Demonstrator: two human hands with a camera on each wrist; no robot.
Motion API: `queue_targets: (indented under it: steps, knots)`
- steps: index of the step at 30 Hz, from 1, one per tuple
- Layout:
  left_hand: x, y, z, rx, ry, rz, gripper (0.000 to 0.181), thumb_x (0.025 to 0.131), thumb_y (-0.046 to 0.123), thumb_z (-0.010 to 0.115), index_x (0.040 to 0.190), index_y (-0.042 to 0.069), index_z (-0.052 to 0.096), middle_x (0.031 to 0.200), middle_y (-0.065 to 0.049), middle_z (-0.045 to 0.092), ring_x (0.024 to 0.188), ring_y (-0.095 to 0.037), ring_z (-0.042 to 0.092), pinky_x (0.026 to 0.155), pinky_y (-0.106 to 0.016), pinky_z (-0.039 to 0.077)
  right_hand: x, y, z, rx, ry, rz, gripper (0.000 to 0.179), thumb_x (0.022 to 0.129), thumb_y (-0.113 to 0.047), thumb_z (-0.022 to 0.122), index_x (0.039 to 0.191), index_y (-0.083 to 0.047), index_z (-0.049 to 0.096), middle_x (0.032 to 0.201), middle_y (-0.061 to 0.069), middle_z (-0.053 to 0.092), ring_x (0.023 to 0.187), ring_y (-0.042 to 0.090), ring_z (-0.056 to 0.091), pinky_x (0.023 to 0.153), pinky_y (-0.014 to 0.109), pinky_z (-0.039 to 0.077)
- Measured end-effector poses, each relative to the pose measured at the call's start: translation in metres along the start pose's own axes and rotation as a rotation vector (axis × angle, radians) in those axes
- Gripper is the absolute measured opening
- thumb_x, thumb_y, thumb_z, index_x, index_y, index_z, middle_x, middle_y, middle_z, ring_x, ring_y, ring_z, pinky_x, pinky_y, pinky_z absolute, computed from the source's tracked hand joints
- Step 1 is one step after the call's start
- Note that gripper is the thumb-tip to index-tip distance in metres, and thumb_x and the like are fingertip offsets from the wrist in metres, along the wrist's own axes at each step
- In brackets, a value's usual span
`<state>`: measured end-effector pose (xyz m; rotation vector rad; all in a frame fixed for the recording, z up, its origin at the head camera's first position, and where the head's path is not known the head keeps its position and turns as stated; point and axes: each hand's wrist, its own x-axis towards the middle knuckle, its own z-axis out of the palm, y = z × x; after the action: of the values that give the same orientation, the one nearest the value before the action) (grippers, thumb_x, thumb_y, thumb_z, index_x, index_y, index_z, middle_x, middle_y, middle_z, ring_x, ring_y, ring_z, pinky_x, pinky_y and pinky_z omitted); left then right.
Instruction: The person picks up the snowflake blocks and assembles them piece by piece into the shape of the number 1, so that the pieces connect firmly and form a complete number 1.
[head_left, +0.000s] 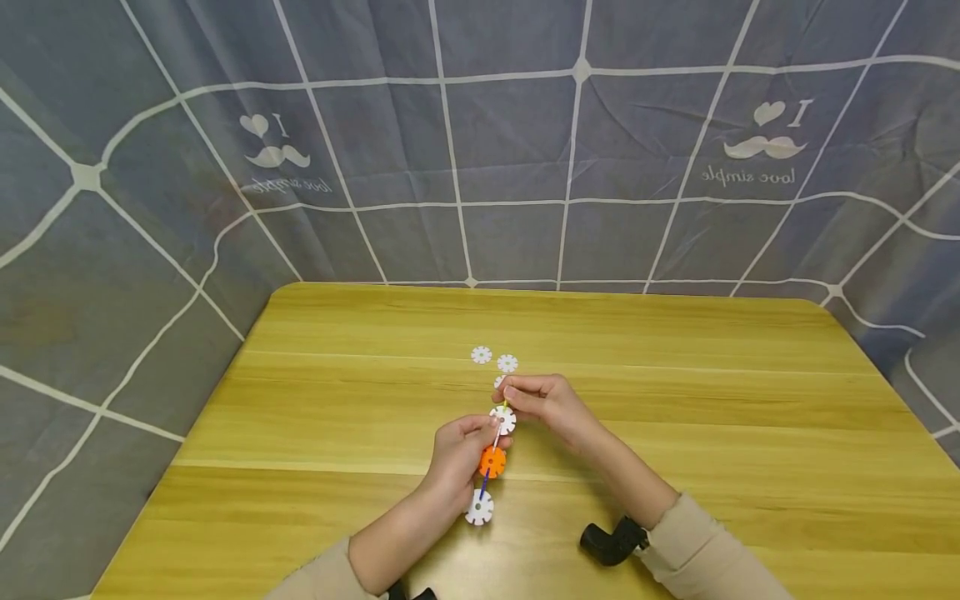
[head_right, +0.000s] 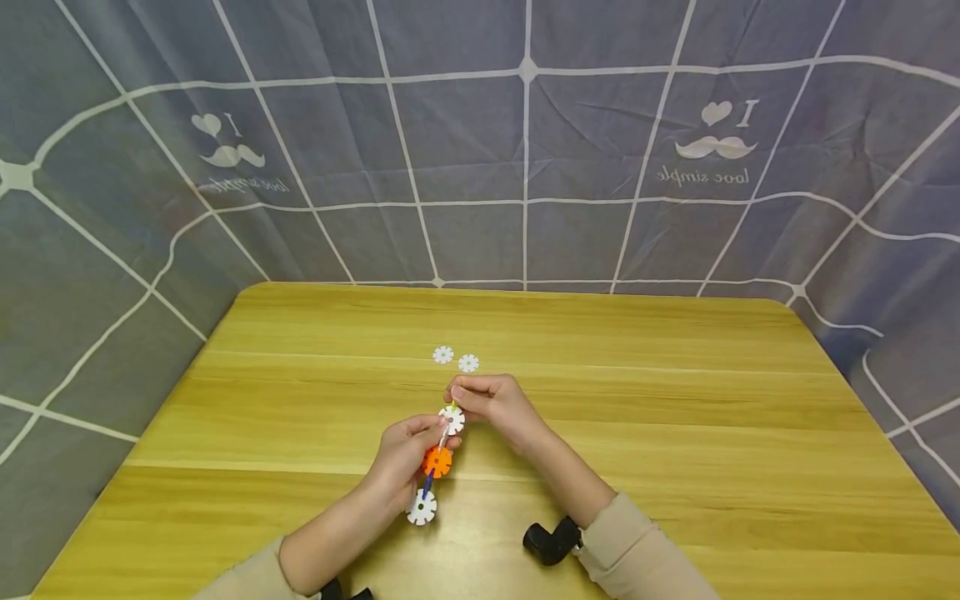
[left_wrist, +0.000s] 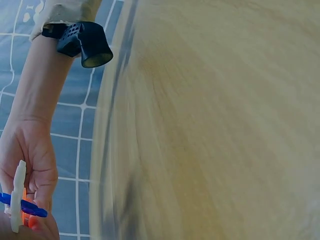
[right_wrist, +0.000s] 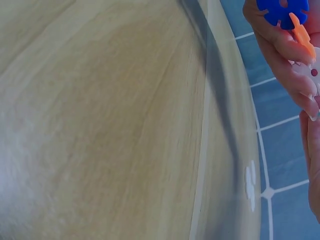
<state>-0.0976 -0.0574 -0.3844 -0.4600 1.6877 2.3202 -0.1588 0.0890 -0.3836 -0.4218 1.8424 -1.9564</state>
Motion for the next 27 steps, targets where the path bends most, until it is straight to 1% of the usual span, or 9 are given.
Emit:
queue_targets:
  steps: [4, 7, 10, 16, 19, 23, 25, 27]
  knots:
    - [-0.002, -0.001, 0.002, -0.005, -0.013, -0.002, 0.018, 0.092, 0.002, 0.055, 0.101, -0.013, 0.057, 0.065, 0.0, 0.062, 0.06, -0.007, 0.059, 0.05, -0.015, 0.047, -0.001, 0.002, 0.0, 0.013, -0.01, 0.015, 0.039, 0.095, -0.01, 0.054, 0.116, 0.022, 0.048, 0.099, 0.01, 0.066, 0.095, 0.012, 0.061, 0.086, 0.028, 0.051]
    - [-0.002, -0.001, 0.004, -0.015, -0.013, 0.001, 0.018, 0.092, 0.003, 0.055, 0.1, -0.013, 0.058, 0.064, 0.0, 0.062, 0.058, -0.007, 0.058, 0.049, -0.015, 0.046, -0.001, 0.003, 0.001, 0.044, -0.003, 0.023, 0.039, 0.095, -0.009, 0.053, 0.117, 0.022, 0.047, 0.1, 0.01, 0.065, 0.094, 0.012, 0.061, 0.086, 0.028, 0.051]
    - [0.0, -0.001, 0.004, -0.024, 0.001, 0.005, 0.016, 0.093, 0.004, 0.055, 0.098, -0.011, 0.059, 0.064, 0.001, 0.062, 0.057, -0.006, 0.057, 0.047, -0.015, 0.045, 0.0, 0.004, 0.003, 0.074, 0.029, 0.02, 0.035, 0.095, -0.009, 0.053, 0.115, 0.02, 0.05, 0.099, 0.008, 0.065, 0.093, 0.012, 0.062, 0.086, 0.028, 0.051]
    - [0.0, 0.0, 0.005, -0.024, 0.011, 0.02, 0.015, 0.092, 0.004, 0.055, 0.097, -0.01, 0.059, 0.063, 0.001, 0.062, 0.055, -0.006, 0.056, 0.046, -0.015, 0.044, -0.003, 0.003, 0.012, 0.144, 0.121, 0.005, 0.019, 0.094, -0.004, 0.053, 0.106, 0.01, 0.06, 0.092, 0.005, 0.065, 0.089, 0.013, 0.062, 0.082, 0.026, 0.052]
    - [0.0, 0.0, 0.004, -0.02, 0.011, 0.029, 0.016, 0.092, 0.004, 0.056, 0.097, -0.01, 0.059, 0.063, 0.0, 0.062, 0.055, -0.007, 0.056, 0.046, -0.015, 0.044, -0.004, 0.005, 0.015, 0.165, 0.139, 0.004, 0.017, 0.094, -0.005, 0.054, 0.104, 0.007, 0.061, 0.092, 0.004, 0.064, 0.089, 0.013, 0.061, 0.081, 0.025, 0.052]
    - [0.0, 0.001, 0.004, -0.024, -0.005, 0.031, 0.016, 0.092, 0.004, 0.055, 0.098, -0.011, 0.058, 0.063, 0.0, 0.062, 0.057, -0.007, 0.058, 0.048, -0.015, 0.046, -0.003, 0.007, 0.013, 0.178, 0.133, 0.026, 0.027, 0.095, -0.005, 0.053, 0.111, 0.016, 0.054, 0.092, 0.002, 0.065, 0.09, 0.012, 0.062, 0.081, 0.025, 0.052]
    - [0.001, 0.002, 0.004, -0.031, -0.02, 0.033, 0.017, 0.093, 0.004, 0.055, 0.099, -0.012, 0.057, 0.064, 0.001, 0.062, 0.059, -0.006, 0.059, 0.05, -0.015, 0.047, -0.002, 0.007, 0.009, 0.173, 0.111, 0.03, 0.033, 0.096, -0.006, 0.051, 0.116, 0.02, 0.049, 0.093, 0.002, 0.066, 0.091, 0.012, 0.062, 0.082, 0.025, 0.052]
    - [0.001, 0.003, 0.004, -0.035, -0.033, 0.034, 0.019, 0.093, 0.004, 0.055, 0.101, -0.012, 0.057, 0.065, 0.0, 0.062, 0.06, -0.006, 0.059, 0.051, -0.015, 0.047, -0.001, 0.007, 0.004, 0.16, 0.079, 0.026, 0.037, 0.097, -0.008, 0.049, 0.119, 0.022, 0.046, 0.096, 0.004, 0.066, 0.093, 0.012, 0.062, 0.083, 0.026, 0.052]
